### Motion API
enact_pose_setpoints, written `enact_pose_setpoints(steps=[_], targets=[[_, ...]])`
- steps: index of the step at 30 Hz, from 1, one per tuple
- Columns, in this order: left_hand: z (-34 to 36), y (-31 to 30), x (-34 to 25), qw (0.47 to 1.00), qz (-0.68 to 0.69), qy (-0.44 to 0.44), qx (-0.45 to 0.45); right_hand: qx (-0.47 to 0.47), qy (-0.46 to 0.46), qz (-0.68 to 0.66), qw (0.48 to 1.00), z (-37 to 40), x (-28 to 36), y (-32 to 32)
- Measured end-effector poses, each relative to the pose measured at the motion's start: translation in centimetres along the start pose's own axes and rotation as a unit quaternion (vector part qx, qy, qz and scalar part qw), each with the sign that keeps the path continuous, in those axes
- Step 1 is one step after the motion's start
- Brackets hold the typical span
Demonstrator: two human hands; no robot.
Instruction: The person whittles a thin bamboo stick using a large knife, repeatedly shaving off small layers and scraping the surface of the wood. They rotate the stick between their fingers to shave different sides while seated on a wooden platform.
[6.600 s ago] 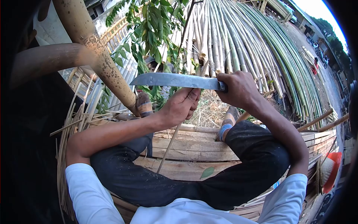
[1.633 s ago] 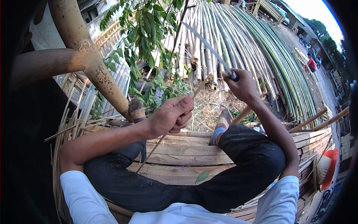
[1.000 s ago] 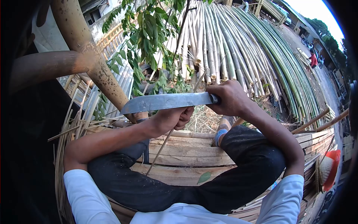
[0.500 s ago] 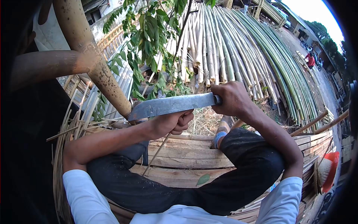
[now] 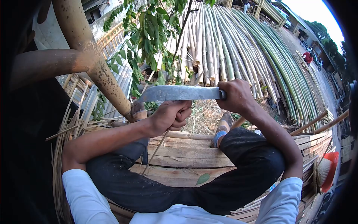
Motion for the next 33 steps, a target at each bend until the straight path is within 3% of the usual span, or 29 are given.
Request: enact_pose_setpoints(steps=[10, 12, 14, 16, 20, 24, 28, 30, 33], targets=[[0.1, -0.3, -0.8, 0.999, 0.005, 0.035, -0.020, -0.020, 0.029, 0.005, 0.999, 0.2, -2.4, 0.6], [0.4, 0.8, -0.5, 1.000, -0.008, 0.022, 0.014, 0.012, 0.250, -0.131, 0.959, 0.8, -6.5, 0.9], [0.5, 1.3, -0.3, 0.999, -0.021, 0.009, 0.047, 0.029, 0.303, -0.198, 0.932, 2.3, -9.9, 3.5], [0.1, 0.5, -0.8, 0.997, -0.037, 0.056, 0.027, -0.021, 0.292, -0.284, 0.913, 2.8, -10.1, 3.7], [-0.5, 0.2, -0.3, 0.996, -0.040, 0.074, 0.016, -0.017, 0.214, -0.269, 0.939, 2.4, -8.2, 1.9], [-0.7, -0.3, -0.2, 0.996, -0.062, 0.064, -0.017, 0.010, 0.153, -0.219, 0.964, 1.6, -4.9, 0.6], [-1.0, -0.8, 0.2, 0.996, -0.056, 0.067, -0.027, -0.008, 0.014, -0.151, 0.988, 0.7, -1.8, 0.2], [-1.1, -0.9, 0.3, 0.996, -0.050, 0.061, -0.031, -0.030, -0.008, -0.141, 0.989, 0.4, -0.5, -0.3], [-1.2, -0.8, 0.8, 0.997, -0.064, 0.045, -0.019, 0.018, -0.066, -0.089, 0.994, 0.1, 1.6, 0.0]])
Point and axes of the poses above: each hand's wrist, its own z-axis away from the middle knuckle, its own y-axis out of the palm, x = y × z, the point moved 7 cm from there along -z, towards the middle knuckle, and after that the axes turned 6 degrees about z, right-handed, at the moved point
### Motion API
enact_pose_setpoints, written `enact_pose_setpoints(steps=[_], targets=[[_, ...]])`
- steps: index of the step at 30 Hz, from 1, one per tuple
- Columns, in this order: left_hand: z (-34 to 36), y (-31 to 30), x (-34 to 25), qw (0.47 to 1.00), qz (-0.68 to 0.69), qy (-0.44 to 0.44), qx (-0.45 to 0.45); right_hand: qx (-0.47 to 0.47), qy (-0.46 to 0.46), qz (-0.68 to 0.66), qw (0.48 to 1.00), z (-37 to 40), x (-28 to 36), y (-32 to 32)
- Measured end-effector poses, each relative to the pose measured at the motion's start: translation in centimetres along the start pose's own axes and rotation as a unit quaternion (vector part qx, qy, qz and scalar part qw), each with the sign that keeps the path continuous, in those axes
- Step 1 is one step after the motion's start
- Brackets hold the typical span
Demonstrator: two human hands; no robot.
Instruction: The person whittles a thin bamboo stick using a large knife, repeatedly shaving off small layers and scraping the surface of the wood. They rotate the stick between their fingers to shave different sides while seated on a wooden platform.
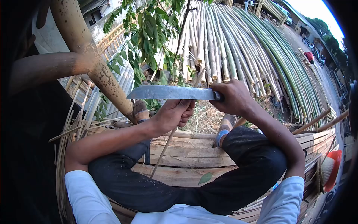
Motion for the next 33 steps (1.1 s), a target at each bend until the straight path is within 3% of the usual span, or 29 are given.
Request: enact_pose_setpoints(steps=[8, 22, 33], targets=[[0.1, 0.0, 0.6, 1.000, -0.008, -0.015, 0.012, 0.055, 0.036, 0.066, 0.996, -0.5, 0.4, 0.7], [0.4, -0.4, -0.5, 1.000, 0.002, 0.002, -0.030, -0.015, 0.077, 0.099, 0.992, 0.1, -2.5, 0.6], [0.8, -0.1, -1.3, 0.998, 0.022, 0.006, -0.053, -0.006, 0.128, 0.105, 0.986, 0.7, -4.7, 0.4]])
Point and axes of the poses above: each hand's wrist, its own z-axis away from the middle knuckle, its own y-axis out of the palm, x = y × z, the point moved 7 cm from there along -z, towards the middle knuckle, and after that the axes turned 6 degrees about z, right-handed, at the moved point
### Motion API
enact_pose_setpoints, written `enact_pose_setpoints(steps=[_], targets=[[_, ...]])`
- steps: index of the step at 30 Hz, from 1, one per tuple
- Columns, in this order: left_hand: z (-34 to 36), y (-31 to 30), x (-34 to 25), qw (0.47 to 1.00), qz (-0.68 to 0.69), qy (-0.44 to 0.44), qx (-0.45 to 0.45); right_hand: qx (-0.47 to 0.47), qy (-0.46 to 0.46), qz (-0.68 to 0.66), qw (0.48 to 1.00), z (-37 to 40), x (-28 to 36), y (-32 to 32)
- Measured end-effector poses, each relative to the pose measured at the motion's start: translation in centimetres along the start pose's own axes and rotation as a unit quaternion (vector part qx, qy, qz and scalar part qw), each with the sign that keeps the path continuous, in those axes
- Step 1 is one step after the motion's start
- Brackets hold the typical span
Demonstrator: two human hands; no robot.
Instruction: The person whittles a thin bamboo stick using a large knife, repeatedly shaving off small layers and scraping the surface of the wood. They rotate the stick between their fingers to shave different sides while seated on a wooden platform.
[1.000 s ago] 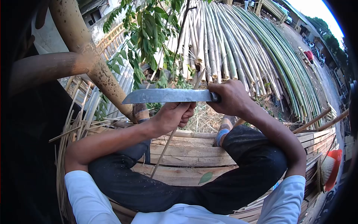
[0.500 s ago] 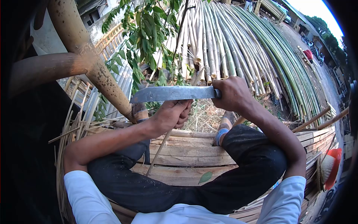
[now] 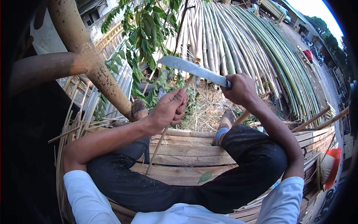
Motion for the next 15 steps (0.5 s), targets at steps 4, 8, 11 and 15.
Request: enact_pose_setpoints(steps=[4, 8, 11, 15], targets=[[1.0, 1.8, 0.4, 0.995, -0.023, 0.007, 0.093, 0.077, 0.259, -0.152, 0.951, 1.2, -7.7, 2.8], [0.0, 0.7, -0.3, 0.997, -0.036, 0.056, 0.045, 0.014, 0.250, -0.274, 0.929, 2.4, -8.8, 3.5], [-0.2, 0.9, 0.5, 0.997, -0.033, 0.020, 0.069, 0.006, 0.201, -0.259, 0.945, 2.0, -7.5, 2.2], [-0.3, 0.6, 0.6, 0.997, -0.022, 0.024, 0.076, -0.008, 0.150, -0.251, 0.956, 1.4, -4.8, 0.3]])
Point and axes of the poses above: each hand's wrist, its own z-axis away from the middle knuckle, its own y-axis out of the palm, x = y × z, the point moved 7 cm from there along -z, towards the middle knuckle, and after that the axes turned 6 degrees about z, right-handed, at the moved point
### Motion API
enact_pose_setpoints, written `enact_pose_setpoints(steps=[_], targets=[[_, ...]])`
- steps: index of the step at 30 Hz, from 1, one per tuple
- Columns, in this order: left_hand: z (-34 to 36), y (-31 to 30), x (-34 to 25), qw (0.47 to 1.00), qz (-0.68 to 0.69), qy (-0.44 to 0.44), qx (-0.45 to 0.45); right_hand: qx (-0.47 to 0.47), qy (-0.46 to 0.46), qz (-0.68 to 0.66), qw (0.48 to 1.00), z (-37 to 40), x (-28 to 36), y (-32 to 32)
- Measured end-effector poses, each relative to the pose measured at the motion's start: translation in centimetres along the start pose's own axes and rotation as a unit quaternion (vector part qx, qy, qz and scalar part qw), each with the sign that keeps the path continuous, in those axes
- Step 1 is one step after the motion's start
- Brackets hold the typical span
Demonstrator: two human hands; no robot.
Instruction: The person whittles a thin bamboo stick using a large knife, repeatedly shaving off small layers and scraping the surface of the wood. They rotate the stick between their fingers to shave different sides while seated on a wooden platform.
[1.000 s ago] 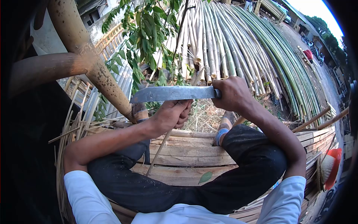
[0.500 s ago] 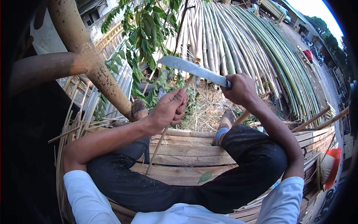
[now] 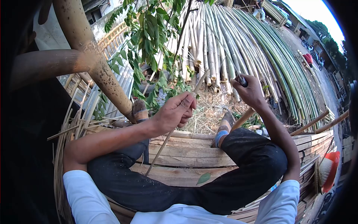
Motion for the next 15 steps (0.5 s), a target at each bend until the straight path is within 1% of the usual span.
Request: enact_pose_setpoints(steps=[1, 3, 4, 5, 7, 9, 11, 12, 13, 15], targets=[[0.0, 0.0, -0.2, 1.000, -0.002, 0.003, 0.004, -0.001, 0.000, -0.002, 1.000, 0.1, 0.6, 0.0], [0.0, 0.1, -0.2, 1.000, -0.004, 0.006, 0.008, 0.007, -0.046, 0.004, 0.999, 0.3, 2.5, 0.2], [-0.1, 0.1, -0.2, 1.000, -0.016, 0.013, -0.002, 0.031, -0.044, 0.047, 0.997, 0.3, 3.3, 0.3], [-0.1, 0.0, -0.2, 0.999, -0.026, 0.020, -0.011, 0.031, -0.043, 0.046, 0.998, 0.4, 3.9, 0.2], [-0.1, -0.2, -0.1, 1.000, -0.019, 0.017, -0.014, 0.041, -0.095, 0.066, 0.992, 0.9, 5.6, 0.4], [-0.1, -0.3, 0.0, 1.000, -0.013, 0.016, -0.017, 0.045, -0.095, 0.083, 0.991, 0.9, 5.9, 0.6], [-0.1, -0.6, 0.1, 0.999, -0.009, 0.011, -0.028, 0.042, -0.165, 0.122, 0.978, 1.1, 6.5, 1.0], [-0.1, -0.5, 0.0, 0.999, -0.009, 0.011, -0.028, 0.039, -0.192, 0.118, 0.974, 1.2, 6.7, 1.3], [-0.1, -0.5, 0.0, 0.999, -0.001, 0.005, -0.037, 0.039, -0.192, 0.118, 0.974, 1.3, 6.7, 1.3], [-0.1, -0.7, 0.1, 0.999, 0.007, 0.001, -0.044, 0.037, -0.241, 0.142, 0.959, 1.8, 7.7, 1.4]])
Point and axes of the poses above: each hand's wrist, its own z-axis away from the middle knuckle, its own y-axis out of the palm, x = y × z, the point moved 7 cm from there along -z, towards the middle knuckle, and after that the axes turned 6 degrees about z, right-handed, at the moved point
